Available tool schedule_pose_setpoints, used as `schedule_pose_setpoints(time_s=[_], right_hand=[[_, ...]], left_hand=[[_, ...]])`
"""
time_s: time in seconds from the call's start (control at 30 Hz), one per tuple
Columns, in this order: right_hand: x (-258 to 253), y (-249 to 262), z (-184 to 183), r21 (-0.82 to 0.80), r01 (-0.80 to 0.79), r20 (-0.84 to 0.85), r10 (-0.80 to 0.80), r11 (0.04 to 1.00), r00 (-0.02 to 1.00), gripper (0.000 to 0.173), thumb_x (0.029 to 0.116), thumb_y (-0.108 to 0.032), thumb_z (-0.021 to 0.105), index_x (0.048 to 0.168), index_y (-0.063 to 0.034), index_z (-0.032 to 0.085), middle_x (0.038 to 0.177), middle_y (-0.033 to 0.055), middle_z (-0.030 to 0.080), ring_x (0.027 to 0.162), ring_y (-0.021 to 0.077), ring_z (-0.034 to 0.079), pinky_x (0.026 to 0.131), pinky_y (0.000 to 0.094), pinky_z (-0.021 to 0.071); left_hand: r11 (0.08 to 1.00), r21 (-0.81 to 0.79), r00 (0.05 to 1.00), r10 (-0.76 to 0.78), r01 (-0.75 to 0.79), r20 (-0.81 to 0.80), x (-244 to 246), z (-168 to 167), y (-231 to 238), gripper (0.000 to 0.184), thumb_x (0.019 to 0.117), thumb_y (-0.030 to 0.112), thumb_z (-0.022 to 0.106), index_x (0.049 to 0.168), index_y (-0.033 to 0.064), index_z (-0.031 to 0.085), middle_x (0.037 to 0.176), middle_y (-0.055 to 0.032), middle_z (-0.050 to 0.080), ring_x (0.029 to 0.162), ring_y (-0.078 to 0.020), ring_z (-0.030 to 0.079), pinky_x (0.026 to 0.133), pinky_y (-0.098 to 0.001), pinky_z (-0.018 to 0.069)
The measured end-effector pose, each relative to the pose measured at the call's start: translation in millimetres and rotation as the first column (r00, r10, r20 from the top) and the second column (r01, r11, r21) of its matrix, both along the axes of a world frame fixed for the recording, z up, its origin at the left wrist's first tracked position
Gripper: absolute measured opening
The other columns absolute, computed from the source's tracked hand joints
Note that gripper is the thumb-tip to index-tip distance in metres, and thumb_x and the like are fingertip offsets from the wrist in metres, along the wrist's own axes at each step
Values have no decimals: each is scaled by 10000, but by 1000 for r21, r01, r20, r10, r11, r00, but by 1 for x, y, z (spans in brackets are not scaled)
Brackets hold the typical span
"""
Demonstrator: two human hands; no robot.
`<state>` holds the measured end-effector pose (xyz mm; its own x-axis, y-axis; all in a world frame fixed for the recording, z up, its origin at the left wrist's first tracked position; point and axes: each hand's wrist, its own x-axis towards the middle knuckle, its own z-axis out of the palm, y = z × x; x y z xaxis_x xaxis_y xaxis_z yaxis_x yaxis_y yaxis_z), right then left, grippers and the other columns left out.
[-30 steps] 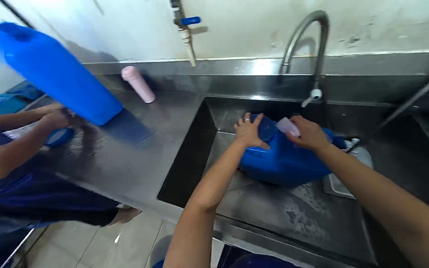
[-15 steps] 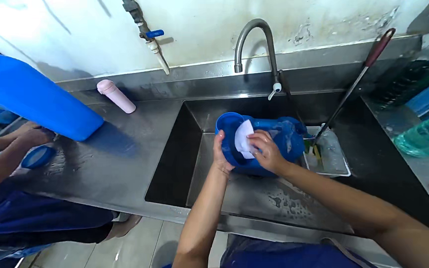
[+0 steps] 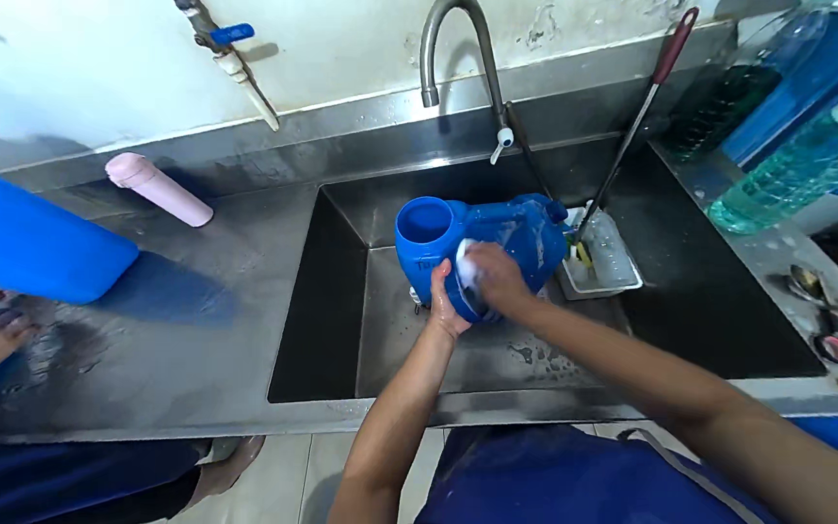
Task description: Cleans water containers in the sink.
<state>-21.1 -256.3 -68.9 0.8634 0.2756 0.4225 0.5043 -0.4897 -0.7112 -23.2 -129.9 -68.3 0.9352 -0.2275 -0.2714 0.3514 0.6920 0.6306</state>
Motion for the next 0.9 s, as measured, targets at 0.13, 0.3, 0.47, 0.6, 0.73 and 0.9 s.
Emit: schedule_pose_setpoints(time_s=[0.13, 0.3, 0.47, 0.6, 0.73, 0.9], right_hand=[[-10, -12, -11, -228, -295, -120, 274, 928, 954, 259, 890, 158, 559, 1099, 126, 708, 1255, 298, 669, 1267, 453, 597, 1119, 539, 443], [-35, 24, 18, 23, -164, -414, 159, 986, 896, 701, 877, -208, 739, 1369, 215, 474, 1521, 422, 361, 1484, 518, 298, 1243, 538, 222], [-41, 19, 10, 175, -88, -645, 182, 981, 742, 494, 855, -67, 739, 1249, 141, 526, 1152, 276, 598, 1010, 282, 595, 914, 426, 498], [-26, -39, -3, 163, 236, -611, -90, 958, 787, 426, 936, -103, 699, 1261, 131, 555, 1075, 263, 656, 944, 275, 647, 896, 450, 533], [-35, 23, 1, 110, 250, -262, -215, 962, 941, 502, 839, -232, 758, 1131, 157, 633, 1244, 337, 615, 1236, 446, 570, 1060, 578, 440], [14, 20, 1, 304, 483, -645, -196, 821, 738, 370, 1097, -151, 437, 1278, 152, 548, 1267, 314, 601, 1196, 371, 591, 1044, 495, 462]], left_hand=[[999, 22, 999, -33, 33, -13, 0, -7, 30, 435, 977, 445, 353, 1107, 89, 567, 874, -66, 721, 801, -178, 720, 701, -375, 618], [991, -105, 994, -91, 83, -65, -7, -19, 21, 567, 1060, 472, 138, 1010, 149, 601, 817, 11, 721, 778, -92, 713, 700, -290, 601], [990, 136, 986, 64, -43, -152, -12, -54, 16, 640, 1088, 544, 85, 1175, 115, 552, 898, -8, 660, 820, -89, 651, 730, -303, 561], [984, 157, 982, 112, -88, -152, -2, -15, 40, 389, 1119, 314, 235, 1155, 82, 546, 937, -58, 689, 872, -159, 698, 768, -372, 592], [919, 393, 999, -29, 22, 12, -21, 3, 13, 346, 1124, 148, 239, 1209, -15, 532, 934, -47, 635, 839, -73, 621, 779, -262, 541], [574, 786, 912, -152, -232, 380, -59, 12, -13, 356, 1045, 67, 387, 994, -210, 605, 1006, -187, 645, 971, -139, 617, 883, -290, 492]])
